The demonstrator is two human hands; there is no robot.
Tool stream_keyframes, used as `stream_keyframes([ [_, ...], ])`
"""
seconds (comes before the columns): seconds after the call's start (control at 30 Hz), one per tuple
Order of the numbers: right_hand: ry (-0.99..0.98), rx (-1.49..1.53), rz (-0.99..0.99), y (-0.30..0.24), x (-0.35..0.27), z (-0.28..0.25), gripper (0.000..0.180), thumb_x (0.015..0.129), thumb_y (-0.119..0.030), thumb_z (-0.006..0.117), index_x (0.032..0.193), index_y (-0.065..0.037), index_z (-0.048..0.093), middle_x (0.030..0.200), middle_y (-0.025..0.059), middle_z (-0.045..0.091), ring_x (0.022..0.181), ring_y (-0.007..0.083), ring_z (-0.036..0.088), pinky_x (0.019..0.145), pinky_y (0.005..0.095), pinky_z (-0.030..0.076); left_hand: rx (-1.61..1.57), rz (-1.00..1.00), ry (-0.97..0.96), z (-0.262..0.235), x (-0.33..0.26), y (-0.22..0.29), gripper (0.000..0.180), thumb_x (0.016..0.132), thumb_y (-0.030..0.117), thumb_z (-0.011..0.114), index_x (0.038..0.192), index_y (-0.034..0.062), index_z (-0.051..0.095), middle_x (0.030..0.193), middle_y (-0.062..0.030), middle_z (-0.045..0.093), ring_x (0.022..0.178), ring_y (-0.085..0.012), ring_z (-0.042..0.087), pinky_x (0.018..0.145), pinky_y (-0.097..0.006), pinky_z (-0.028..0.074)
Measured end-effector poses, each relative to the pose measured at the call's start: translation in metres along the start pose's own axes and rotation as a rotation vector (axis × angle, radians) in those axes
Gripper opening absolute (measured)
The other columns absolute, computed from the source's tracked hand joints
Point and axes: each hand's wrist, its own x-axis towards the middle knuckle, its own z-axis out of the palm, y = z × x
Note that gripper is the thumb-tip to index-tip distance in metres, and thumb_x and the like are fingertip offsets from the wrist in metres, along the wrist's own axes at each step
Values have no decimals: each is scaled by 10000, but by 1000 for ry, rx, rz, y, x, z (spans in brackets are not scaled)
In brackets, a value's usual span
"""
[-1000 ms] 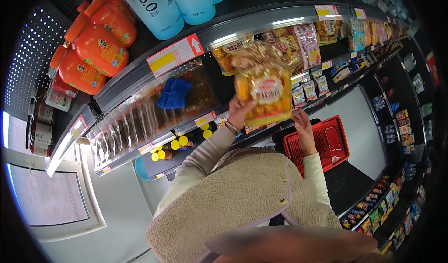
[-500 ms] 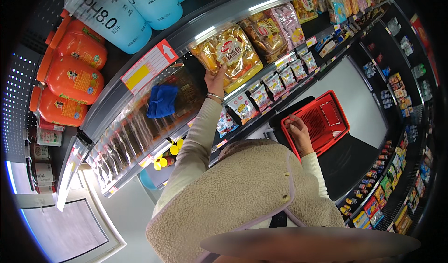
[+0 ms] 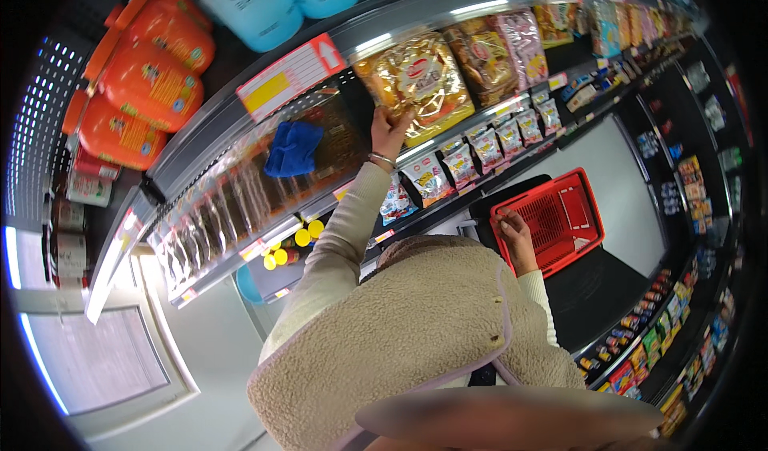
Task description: The person restocks a grocery store shelf by repeatedly picking packaged food items from a red basket and placing them onto the shelf. They also wipe the shelf surface with a blue cloth between placements.
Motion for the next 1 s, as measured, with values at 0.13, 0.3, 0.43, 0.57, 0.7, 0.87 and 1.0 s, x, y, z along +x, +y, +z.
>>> stream_keyframes([
  [0.13,45,22,76,10,-1,-5,412,919,-135,665,1302,-47,541,1185,63,639,1032,154,620,878,269,470,-232,275,214,-37,-29,-5,575,878,251,756,1330,16,488,1221,-137,606,1101,-260,606,929,-375,493],
  [0.3,43,-55,190,33,-2,-13,396,944,-98,624,1320,-9,538,1163,80,667,1013,168,638,881,282,477,795,461,508,-135,-46,-22,668,793,372,768,1335,75,514,1383,-214,475,1277,-435,426,1069,-566,321],
  [0.43,-1,-133,230,43,6,-14,410,940,-98,621,1329,3,539,1170,95,680,1024,180,649,868,283,485,1090,204,588,-179,-49,-46,664,792,352,761,1363,132,504,1411,-184,449,1304,-420,403,1065,-582,315],
  [0.57,-31,-102,252,47,19,-5,407,929,-99,630,1320,-13,557,1164,89,687,1017,184,659,851,291,492,926,173,441,-200,-44,-66,555,794,179,712,1319,142,537,1273,-145,560,1231,-383,499,1028,-522,388],
  [0.7,-37,-141,283,57,24,5,423,909,-99,650,1317,-25,564,1150,88,693,1002,186,667,828,292,496,596,269,625,-205,-38,-63,447,762,17,633,1203,88,615,1156,-206,647,1095,-443,592,945,-490,489],
  [0.87,89,-151,327,59,23,13,424,918,-137,658,1313,-19,560,1113,90,692,981,185,659,815,301,491,-153,311,474,-157,-15,-45,341,875,-24,636,1214,-4,607,1181,-136,657,1104,-251,617,974,-364,469],
  [1.0,26,-186,258,51,13,25,406,941,-157,631,1320,-33,556,1125,88,687,988,184,655,829,311,488,-535,-26,242,-82,11,-33,526,885,131,694,1343,-32,493,1387,-200,504,1312,-312,461,1135,-428,324],
])
